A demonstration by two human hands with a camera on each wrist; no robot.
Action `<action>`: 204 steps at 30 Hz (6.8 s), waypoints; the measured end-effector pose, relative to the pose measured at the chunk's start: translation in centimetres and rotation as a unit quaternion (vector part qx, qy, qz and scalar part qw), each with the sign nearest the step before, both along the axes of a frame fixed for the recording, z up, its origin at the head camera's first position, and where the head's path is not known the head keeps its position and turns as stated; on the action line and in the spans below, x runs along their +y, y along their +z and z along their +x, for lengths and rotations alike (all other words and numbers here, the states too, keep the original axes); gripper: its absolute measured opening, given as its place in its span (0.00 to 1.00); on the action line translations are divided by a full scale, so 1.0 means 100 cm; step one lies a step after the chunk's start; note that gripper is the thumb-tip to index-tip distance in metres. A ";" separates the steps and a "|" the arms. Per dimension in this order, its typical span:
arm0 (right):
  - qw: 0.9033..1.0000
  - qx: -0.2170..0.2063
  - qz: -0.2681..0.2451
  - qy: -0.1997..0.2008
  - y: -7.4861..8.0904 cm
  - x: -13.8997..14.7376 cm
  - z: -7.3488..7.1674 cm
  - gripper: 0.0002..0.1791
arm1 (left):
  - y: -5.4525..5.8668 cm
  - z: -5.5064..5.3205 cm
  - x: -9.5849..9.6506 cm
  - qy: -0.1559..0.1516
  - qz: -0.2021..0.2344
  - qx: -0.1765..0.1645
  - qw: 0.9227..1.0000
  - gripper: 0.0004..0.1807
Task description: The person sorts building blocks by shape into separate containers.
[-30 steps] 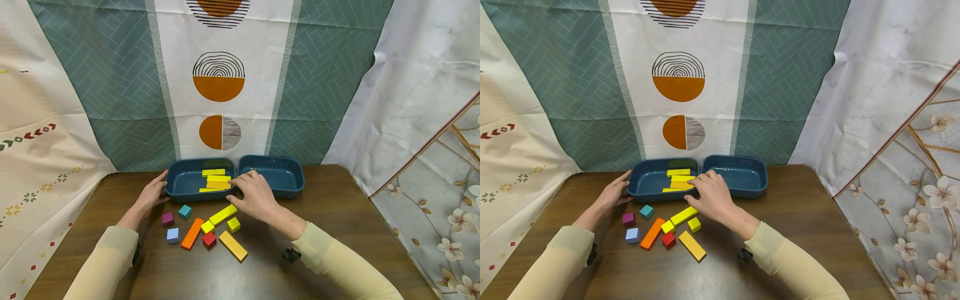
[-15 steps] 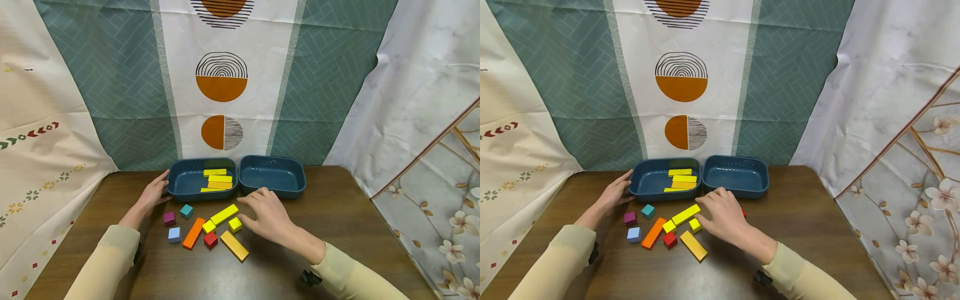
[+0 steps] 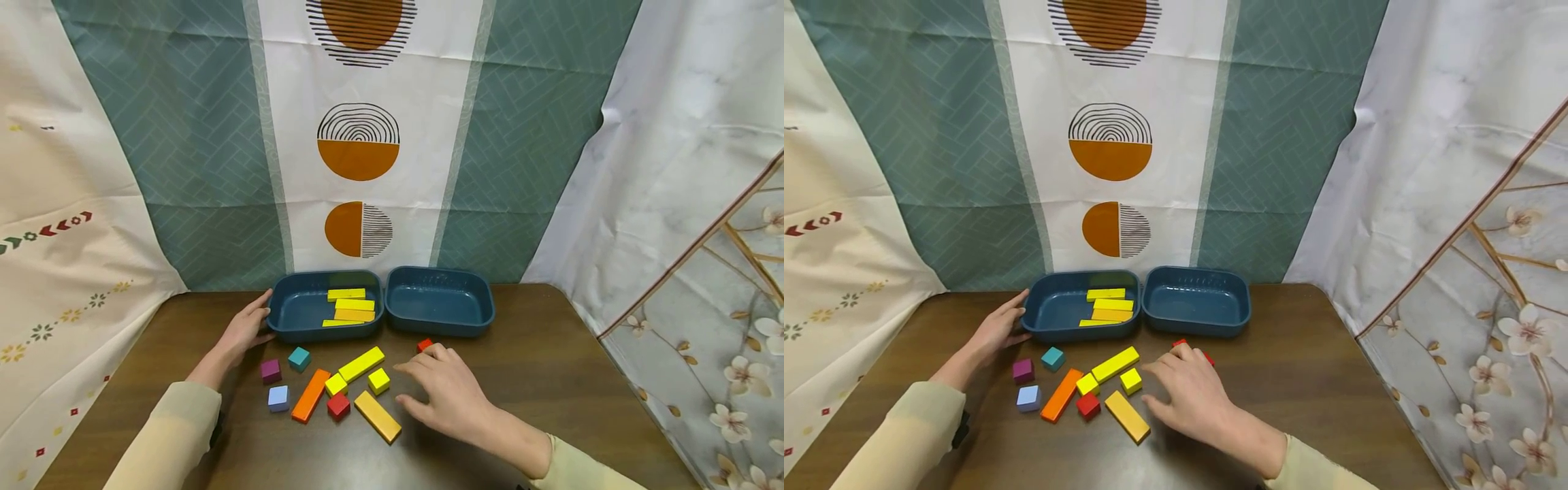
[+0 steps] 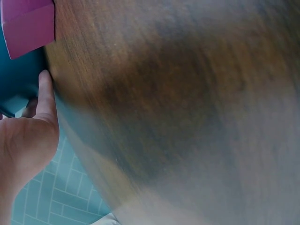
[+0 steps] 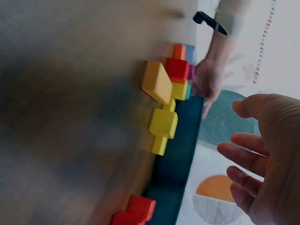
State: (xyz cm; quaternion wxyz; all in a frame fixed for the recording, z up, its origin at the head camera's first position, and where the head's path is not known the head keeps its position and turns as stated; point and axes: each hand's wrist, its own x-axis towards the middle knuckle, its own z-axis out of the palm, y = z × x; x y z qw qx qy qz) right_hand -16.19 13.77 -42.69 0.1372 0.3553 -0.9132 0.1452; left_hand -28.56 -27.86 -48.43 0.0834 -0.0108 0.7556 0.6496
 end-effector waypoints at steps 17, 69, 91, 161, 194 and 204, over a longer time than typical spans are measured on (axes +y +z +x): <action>0.993 -0.088 0.083 0.017 -0.038 -0.003 0.016 0.26 | 0.004 0.001 0.001 -0.002 0.004 -0.006 1.000 0.32; 0.991 -0.077 0.110 -0.004 -0.055 -0.016 0.009 0.19 | 0.004 0.001 0.001 -0.006 0.006 -0.011 1.000 0.32; 0.989 -0.083 0.120 -0.016 -0.053 -0.017 0.006 0.17 | 0.003 -0.003 0.002 -0.004 0.005 -0.015 1.000 0.32; 0.997 0.014 -0.037 -0.061 0.017 -0.002 -0.058 0.13 | 0.003 0.000 0.000 -0.004 -0.003 -0.003 1.000 0.31; 0.994 0.001 -0.038 -0.104 0.027 -0.029 -0.106 0.12 | 0.003 0.000 0.000 -0.005 -0.009 -0.003 1.000 0.31; 0.993 -0.004 -0.030 -0.112 0.026 -0.040 -0.116 0.13 | 0.003 0.001 0.000 -0.004 -0.008 -0.004 1.000 0.31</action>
